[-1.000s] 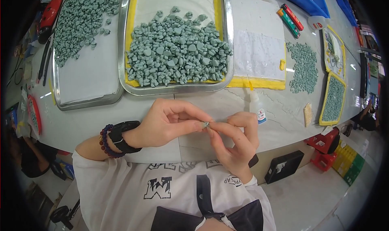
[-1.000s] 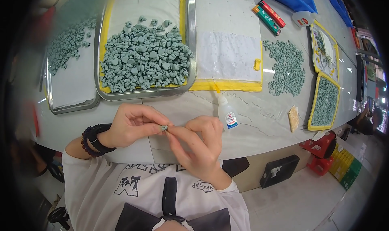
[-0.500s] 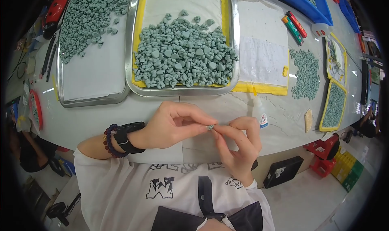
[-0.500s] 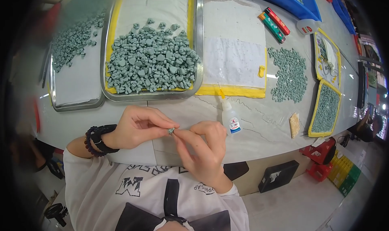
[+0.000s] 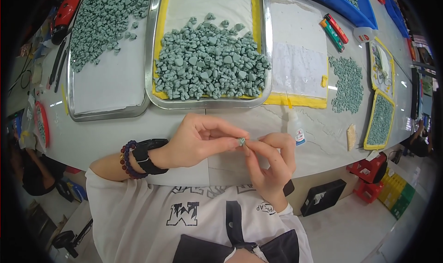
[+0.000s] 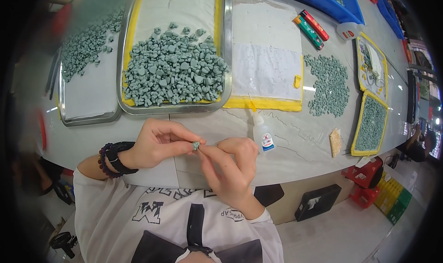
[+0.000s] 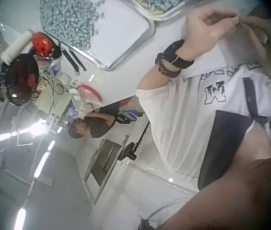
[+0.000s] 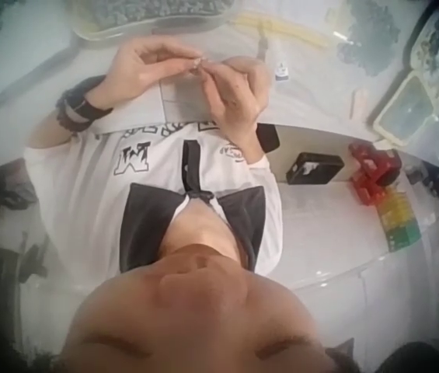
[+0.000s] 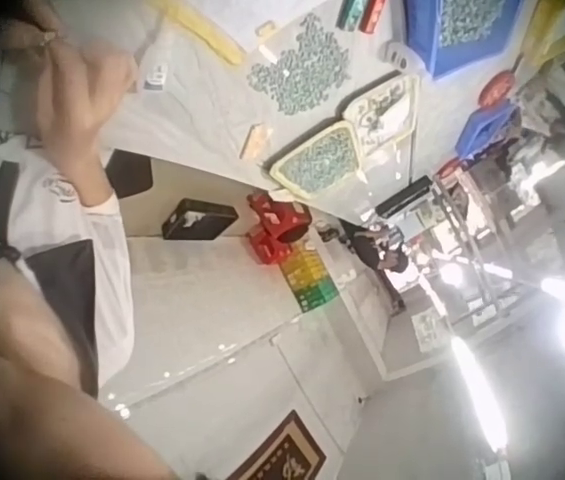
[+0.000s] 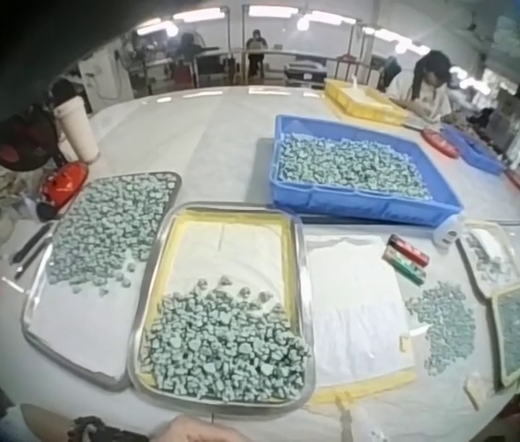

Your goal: The recorder is assembling small green plastic components using glue at a factory workbench.

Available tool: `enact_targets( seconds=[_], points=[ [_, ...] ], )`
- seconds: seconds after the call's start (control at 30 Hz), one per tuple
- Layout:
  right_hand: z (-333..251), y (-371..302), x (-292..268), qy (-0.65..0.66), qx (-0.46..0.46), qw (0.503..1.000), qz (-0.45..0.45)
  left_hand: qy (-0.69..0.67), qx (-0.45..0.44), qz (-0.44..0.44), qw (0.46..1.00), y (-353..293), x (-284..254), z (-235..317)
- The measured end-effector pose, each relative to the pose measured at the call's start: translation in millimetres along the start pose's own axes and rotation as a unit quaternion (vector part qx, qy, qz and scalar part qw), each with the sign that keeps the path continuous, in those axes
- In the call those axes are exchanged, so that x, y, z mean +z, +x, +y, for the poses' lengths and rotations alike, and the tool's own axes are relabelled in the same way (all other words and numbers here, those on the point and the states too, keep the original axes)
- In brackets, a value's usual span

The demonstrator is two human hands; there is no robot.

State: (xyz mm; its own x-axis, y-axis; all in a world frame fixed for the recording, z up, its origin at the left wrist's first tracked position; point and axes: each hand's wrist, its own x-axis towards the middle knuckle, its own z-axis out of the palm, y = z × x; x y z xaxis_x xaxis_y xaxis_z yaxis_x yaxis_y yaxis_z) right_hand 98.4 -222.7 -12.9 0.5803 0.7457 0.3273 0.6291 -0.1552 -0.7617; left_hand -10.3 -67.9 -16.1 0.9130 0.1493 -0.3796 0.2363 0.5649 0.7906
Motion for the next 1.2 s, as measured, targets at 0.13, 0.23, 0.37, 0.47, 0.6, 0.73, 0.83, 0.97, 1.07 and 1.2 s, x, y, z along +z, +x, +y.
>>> enact_targets(
  seconds=[0.13,0.23,0.37,0.47,0.6,0.73,0.83,0.97,1.07,1.2],
  points=[
    [2.1,-1.0,-2.1,0.037,0.011,0.999,0.0,-0.012,-0.014,-0.013,1.0,-0.1,0.5,-0.3],
    [1.9,-0.7,-2.3,0.053,0.012,0.999,-0.003,-0.023,-0.004,-0.015,1.0,-0.4,0.4,-1.5],
    [2.4,-0.5,-0.7,0.062,0.01,0.998,-0.006,-0.029,-0.008,-0.008,1.0,-1.0,0.5,0.9],
    [3.5,2.6,-1.5,0.098,0.009,0.995,0.002,-0.003,0.022,0.021,1.0,-7.3,3.4,9.7],
    [16.6,-0.8,-12.1,0.096,-0.013,0.995,-0.016,0.435,0.315,0.115,0.835,-38.6,-29.7,62.8],
    [21.4,-2.1,-9.7,0.114,-0.031,0.992,-0.034,0.663,0.275,0.257,0.647,-46.9,-80.5,91.5],
    [20.5,0.7,-6.0,0.12,-0.058,0.99,-0.037,0.731,0.283,0.216,0.583,-25.3,-97.8,99.2],
    [17.9,-7.8,-18.3,0.118,-0.076,0.989,-0.036,0.626,0.256,0.259,0.689,49.0,-66.9,126.0],
    [14.4,-8.8,-34.8,0.124,-0.091,0.988,-0.015,0.667,0.136,0.201,0.705,80.1,-95.4,114.6],
    [27.2,-16.4,-64.5,0.118,-0.062,0.99,0.033,0.657,0.225,0.233,0.681,73.4,-95.3,114.3]
  ],
)
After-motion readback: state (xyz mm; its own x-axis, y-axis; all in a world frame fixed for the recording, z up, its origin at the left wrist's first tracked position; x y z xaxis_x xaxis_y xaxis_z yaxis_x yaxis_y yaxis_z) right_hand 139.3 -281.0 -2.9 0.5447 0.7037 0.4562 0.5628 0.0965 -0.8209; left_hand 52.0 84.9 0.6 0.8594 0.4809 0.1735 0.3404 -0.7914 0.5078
